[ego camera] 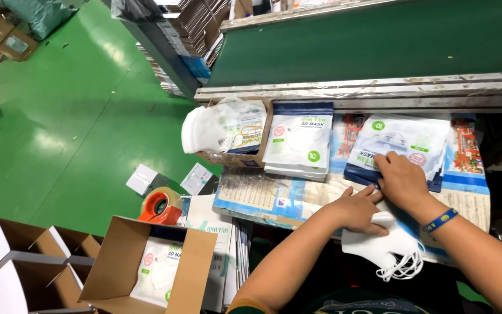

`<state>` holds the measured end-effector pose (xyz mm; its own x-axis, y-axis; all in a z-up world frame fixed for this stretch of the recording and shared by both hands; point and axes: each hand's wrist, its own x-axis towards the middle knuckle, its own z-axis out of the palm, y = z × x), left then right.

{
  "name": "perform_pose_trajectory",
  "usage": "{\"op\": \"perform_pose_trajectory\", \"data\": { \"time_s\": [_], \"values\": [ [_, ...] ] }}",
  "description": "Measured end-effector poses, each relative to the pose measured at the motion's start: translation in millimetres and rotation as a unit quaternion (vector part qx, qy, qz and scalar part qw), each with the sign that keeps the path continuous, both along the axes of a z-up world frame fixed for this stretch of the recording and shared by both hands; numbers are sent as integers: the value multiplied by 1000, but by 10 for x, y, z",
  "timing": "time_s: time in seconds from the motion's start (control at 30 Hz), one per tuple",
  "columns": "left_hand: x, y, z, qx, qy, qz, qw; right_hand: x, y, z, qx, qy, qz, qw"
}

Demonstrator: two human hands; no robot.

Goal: Packing individual face masks into plastic pouches and then into cardboard boxes at a production line.

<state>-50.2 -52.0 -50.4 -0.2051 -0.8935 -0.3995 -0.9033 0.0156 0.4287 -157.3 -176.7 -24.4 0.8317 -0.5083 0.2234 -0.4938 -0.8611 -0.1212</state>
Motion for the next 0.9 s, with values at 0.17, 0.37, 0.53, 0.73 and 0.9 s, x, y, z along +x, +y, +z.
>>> {"op": "perform_pose_trajectory", "data": {
  "time_s": [0.17,0.37,0.53,0.73,0.9],
  "values": [
    [122,-43,-365,-57,24,16,998,-28,18,383,77,-205,62,974],
    [566,407,559,-60,483,94,868,-391,-74,692,271,-155,-5,950],
    [594,512,563,-118,547,195,806,-460,152,1019,412,-76,-82,904],
    [452,531,570,-142,425,335,829,-329,595,698,261,-125,-83,954],
    [208,540,380,-198,421,449,763,-253,1100,452,55,-142,42,987]
  ]
}}
